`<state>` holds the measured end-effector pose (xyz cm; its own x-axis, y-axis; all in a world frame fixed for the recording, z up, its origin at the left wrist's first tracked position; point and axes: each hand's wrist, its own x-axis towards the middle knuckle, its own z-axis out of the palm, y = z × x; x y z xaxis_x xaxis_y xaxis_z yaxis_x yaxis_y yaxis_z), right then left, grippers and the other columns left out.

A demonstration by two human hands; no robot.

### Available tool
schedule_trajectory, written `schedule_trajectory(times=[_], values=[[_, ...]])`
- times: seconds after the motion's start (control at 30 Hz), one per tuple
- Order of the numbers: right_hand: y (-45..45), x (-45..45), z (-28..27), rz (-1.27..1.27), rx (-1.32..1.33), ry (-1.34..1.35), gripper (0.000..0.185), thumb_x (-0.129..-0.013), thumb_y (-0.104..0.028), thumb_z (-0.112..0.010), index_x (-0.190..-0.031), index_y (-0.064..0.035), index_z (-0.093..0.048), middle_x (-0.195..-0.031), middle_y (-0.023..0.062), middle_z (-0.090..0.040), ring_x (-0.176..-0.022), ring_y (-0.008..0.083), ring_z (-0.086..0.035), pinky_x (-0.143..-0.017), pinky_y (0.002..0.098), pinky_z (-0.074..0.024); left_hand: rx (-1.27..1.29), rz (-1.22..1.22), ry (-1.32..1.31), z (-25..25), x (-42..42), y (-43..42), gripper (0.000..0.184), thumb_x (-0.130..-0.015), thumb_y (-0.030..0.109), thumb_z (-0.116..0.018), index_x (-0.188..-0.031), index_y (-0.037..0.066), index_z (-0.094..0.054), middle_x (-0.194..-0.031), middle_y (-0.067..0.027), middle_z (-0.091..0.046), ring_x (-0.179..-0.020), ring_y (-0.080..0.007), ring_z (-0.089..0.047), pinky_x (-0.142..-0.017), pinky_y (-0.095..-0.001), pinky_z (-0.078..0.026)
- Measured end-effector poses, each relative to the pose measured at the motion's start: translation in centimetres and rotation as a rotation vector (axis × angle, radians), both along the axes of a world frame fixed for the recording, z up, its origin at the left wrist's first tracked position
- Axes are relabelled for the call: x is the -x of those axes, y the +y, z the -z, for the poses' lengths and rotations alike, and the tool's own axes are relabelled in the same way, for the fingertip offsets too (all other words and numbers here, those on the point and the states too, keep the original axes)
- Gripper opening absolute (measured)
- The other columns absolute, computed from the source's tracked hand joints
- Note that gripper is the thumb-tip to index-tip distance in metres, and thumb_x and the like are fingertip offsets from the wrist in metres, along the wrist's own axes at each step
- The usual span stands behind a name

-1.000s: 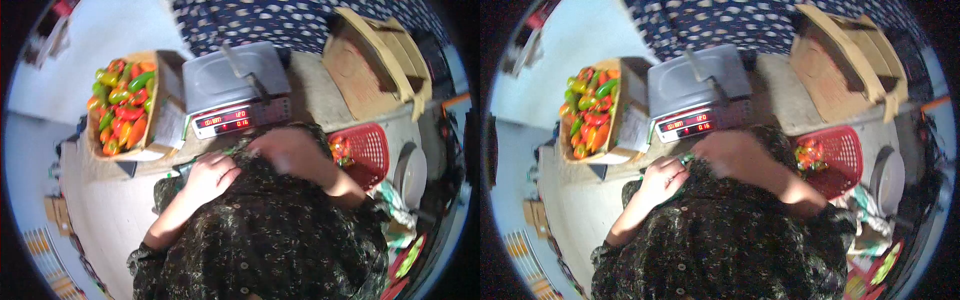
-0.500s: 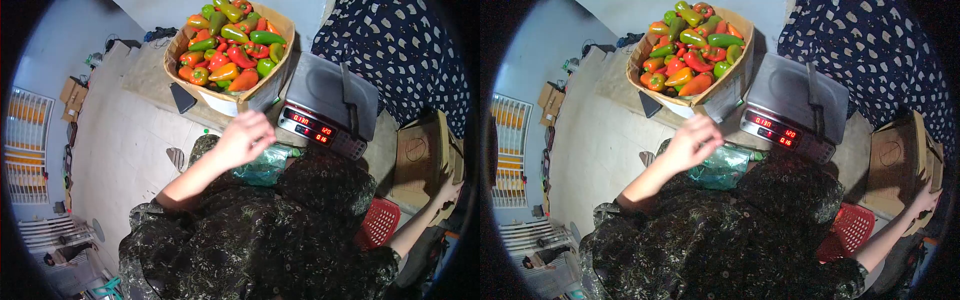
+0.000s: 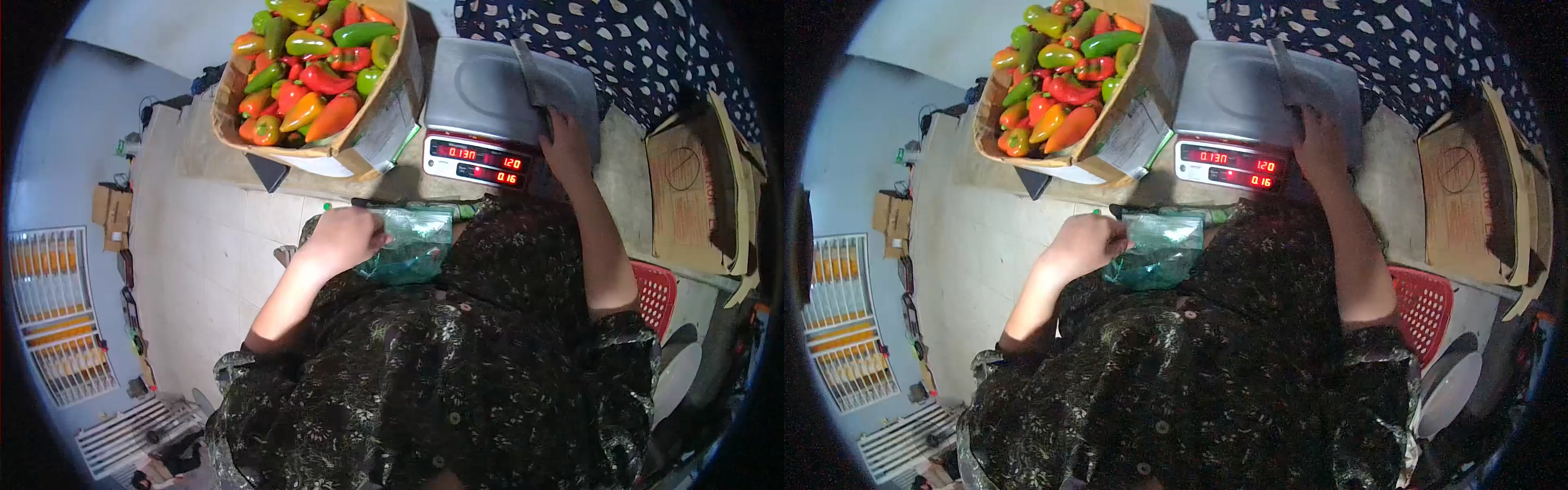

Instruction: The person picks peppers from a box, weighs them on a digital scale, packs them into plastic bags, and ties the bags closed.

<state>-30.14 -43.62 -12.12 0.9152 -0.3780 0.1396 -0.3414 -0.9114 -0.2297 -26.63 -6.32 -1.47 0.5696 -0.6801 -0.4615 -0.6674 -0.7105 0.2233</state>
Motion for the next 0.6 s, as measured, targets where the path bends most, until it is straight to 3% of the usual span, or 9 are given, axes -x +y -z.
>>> schedule_trajectory(times=[0.1, 0.17, 0.2, 0.3, 0.37, 0.43, 0.5, 0.6], values=[[-1.7, -0.7, 0.5, 0.078, -0.134, 0.061, 0.058, -0.082, -0.018, -0.062, -0.134, -0.0075, -0.039, -0.125, 0.023, -0.048, -0.112, 0.0392, -0.05, -0.094, 0.0444, -0.0427, -0.167, 0.105, 0.11, 0.6, 1.3, 0.5, 0.026, -0.082, 0.032, -0.062, -0.087, 0.007, -0.067, -0.081, -0.0156, -0.065, -0.077, -0.0343, -0.063, -0.069, -0.0453, -0.049], [-2.5, 0.0, 1.3, 0.071, -0.252, 0.007, 0.061, -0.083, -0.015, -0.061, -0.138, -0.0094, -0.035, -0.13, 0.0214, -0.047, -0.121, 0.0365, -0.045, -0.099, 0.0405, -0.0397, 0.02, 0.193, 0.15, 3.0, 3.0, 1.2, 0.025, -0.081, 0.028, -0.062, -0.096, 0.008, -0.068, -0.091, -0.0146, -0.066, -0.084, -0.0334, -0.063, -0.073, -0.0438, -0.05], [-2.9, 0.7, 1.3, 0.09, -0.319, -0.055, 0.061, -0.083, -0.014, -0.06, -0.138, -0.009, -0.034, -0.13, 0.0219, -0.047, -0.119, 0.0376, -0.047, -0.099, 0.0411, -0.0402, -0.03, 0.225, 0.166, 4.9, 3.6, 1.1, 0.027, -0.079, 0.023, -0.062, -0.102, 0.008, -0.067, -0.1, -0.0131, -0.066, -0.089, -0.0332, -0.062, -0.078, -0.0431, -0.05], [-4.4, 4.0, -1.4, 0.154, -0.464, -0.211, 0.059, -0.084, -0.01, -0.058, -0.138, -0.0076, -0.033, -0.129, 0.0225, -0.048, -0.117, 0.0388, -0.049, -0.098, 0.0416, -0.04, 0.1, 0.204, 0.319, 5.8, 4.7, -1.1, 0.025, -0.077, 0.014, -0.058, -0.1, 0.007, -0.066, -0.1, -0.0178, -0.064, -0.093, -0.0359, -0.061, -0.078, -0.0444, -0.049], [-5.3, 7.0, -2.9, 0.221, -0.501, -0.275, 0.058, -0.085, -0.008, -0.056, -0.138, -0.0063, -0.033, -0.131, 0.0215, -0.048, -0.121, 0.0368, -0.047, -0.1, 0.0399, -0.0381, 0.055, 0.113, 0.403, 6.9, 4.7, -1.9, 0.023, -0.078, 0.014, -0.057, -0.098, 0.005, -0.064, -0.099, -0.0195, -0.064, -0.093, -0.0372, -0.061, -0.078, -0.045, -0.048], [-8.8, 10.5, -0.3, 0.118, -0.258, -0.437, 0.054, -0.085, -0.006, -0.054, -0.136, -0.0047, -0.036, -0.131, 0.0212, -0.049, -0.121, 0.0361, -0.047, -0.1, 0.0393, -0.0372, -0.025, 0.024, 0.422, 8.6, 4.6, -1.8, 0.022, -0.079, 0.014, -0.056, -0.098, 0.003, -0.062, -0.097, -0.0203, -0.064, -0.092, -0.0383, -0.061, -0.078, -0.0455, -0.048], [-10.2, 14.2, 1.8, 0.306, -0.265, -0.435, 0.052, -0.085, -0.005, -0.053, -0.135, -0.0041, -0.038, -0.132, 0.0219, -0.047, -0.122, 0.0349, -0.047, -0.101, 0.0376, -0.0364, -0.142, -0.07, 0.384, 10.7, 4.2, -0.8, 0.022, -0.08, 0.015, -0.056, -0.098, 0.002, -0.06, -0.094, -0.0205, -0.064, -0.09, -0.039, -0.061, -0.077, -0.0459, -0.048], [-11.8, 18.5, 6.5, 0.516, -0.255, -0.269, 0.055, -0.083, -0.007, -0.056, -0.134, -0.0041, -0.039, -0.125, 0.025, -0.052, -0.114, 0.0374, -0.052, -0.095, 0.0396, -0.0409, -0.044, -0.053, 0.203, 12.2, 4.0, 0.7, 0.023, -0.085, 0.015, -0.053, -0.103, 0.003, -0.059, -0.094, -0.0223, -0.064, -0.089, -0.0387, -0.062, -0.079, -0.0451, -0.048]])
